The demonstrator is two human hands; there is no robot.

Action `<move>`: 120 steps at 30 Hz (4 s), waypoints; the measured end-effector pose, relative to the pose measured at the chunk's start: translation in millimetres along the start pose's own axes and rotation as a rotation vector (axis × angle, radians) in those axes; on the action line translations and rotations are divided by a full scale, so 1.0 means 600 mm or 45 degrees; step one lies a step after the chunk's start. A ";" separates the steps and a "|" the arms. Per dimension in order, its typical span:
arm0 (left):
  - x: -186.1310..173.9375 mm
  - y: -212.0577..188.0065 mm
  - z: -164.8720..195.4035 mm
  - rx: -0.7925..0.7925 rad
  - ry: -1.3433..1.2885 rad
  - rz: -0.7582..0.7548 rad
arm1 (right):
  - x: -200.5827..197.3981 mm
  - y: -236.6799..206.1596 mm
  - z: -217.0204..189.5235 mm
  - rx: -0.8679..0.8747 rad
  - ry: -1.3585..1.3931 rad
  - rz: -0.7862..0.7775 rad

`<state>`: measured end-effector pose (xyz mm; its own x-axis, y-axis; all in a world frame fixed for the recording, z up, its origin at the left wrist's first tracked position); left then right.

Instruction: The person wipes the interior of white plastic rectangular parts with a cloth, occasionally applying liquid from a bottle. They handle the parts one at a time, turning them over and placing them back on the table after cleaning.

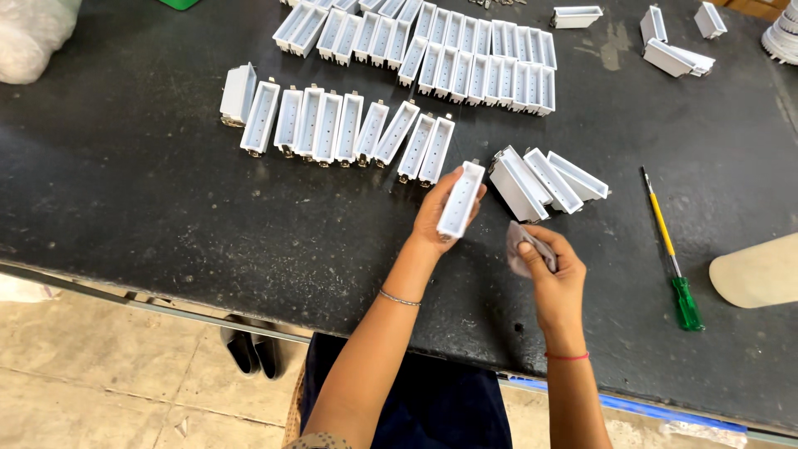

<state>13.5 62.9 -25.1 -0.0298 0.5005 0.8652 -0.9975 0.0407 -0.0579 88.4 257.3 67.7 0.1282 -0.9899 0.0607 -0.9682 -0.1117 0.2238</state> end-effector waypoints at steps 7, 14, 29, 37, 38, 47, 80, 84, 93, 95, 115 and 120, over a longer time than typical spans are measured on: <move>0.052 -0.037 0.038 0.003 -0.222 -0.248 | 0.000 0.011 0.001 0.020 0.106 0.036; 0.062 -0.038 0.044 0.017 0.070 -0.162 | 0.012 0.021 -0.019 -0.004 -0.002 0.079; 0.086 -0.056 0.041 0.263 1.095 0.098 | 0.130 0.091 -0.110 -0.549 -0.769 -0.219; 0.061 -0.050 0.051 0.433 1.422 0.212 | 0.164 0.038 -0.071 -0.657 -0.962 -0.436; 0.059 -0.048 0.054 0.483 1.458 0.218 | 0.163 0.016 -0.072 -0.672 -0.980 -0.458; 0.036 -0.033 0.048 0.377 1.320 0.236 | 0.070 -0.110 -0.035 -0.014 -0.609 -0.532; 0.030 -0.266 0.159 0.546 1.785 0.254 | -0.109 -0.056 0.236 0.285 0.322 -0.091; 0.012 -0.284 0.195 0.759 1.824 0.519 | -0.116 -0.056 0.237 0.261 0.274 -0.124; -0.088 -0.435 0.374 1.225 1.847 1.419 | -0.131 -0.041 0.260 0.269 -0.027 -0.157; -0.119 -0.458 0.383 1.318 1.802 1.516 | -0.136 -0.039 0.272 0.234 0.005 -0.177; -0.157 -0.190 0.605 1.093 2.644 1.639 | -0.042 -0.019 0.223 0.152 0.317 -0.018; -0.157 -0.117 0.630 0.643 3.125 1.756 | -0.031 -0.014 0.210 0.167 0.428 -0.031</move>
<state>62.1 -314.0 85.9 -0.3987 -0.3707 -0.8388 -0.5419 -0.6427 0.5416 66.9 265.4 -57.9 0.1937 -0.9052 0.3784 -0.9806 -0.1666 0.1035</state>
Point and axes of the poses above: each hand's wrist, its own y-axis towards the middle knuckle, its own x-axis out of the palm, z = x × y, the point moved 5 cm from there along y, towards the middle knuckle, and after that the axes turned 11 degrees about y, right-handed, at the moved point
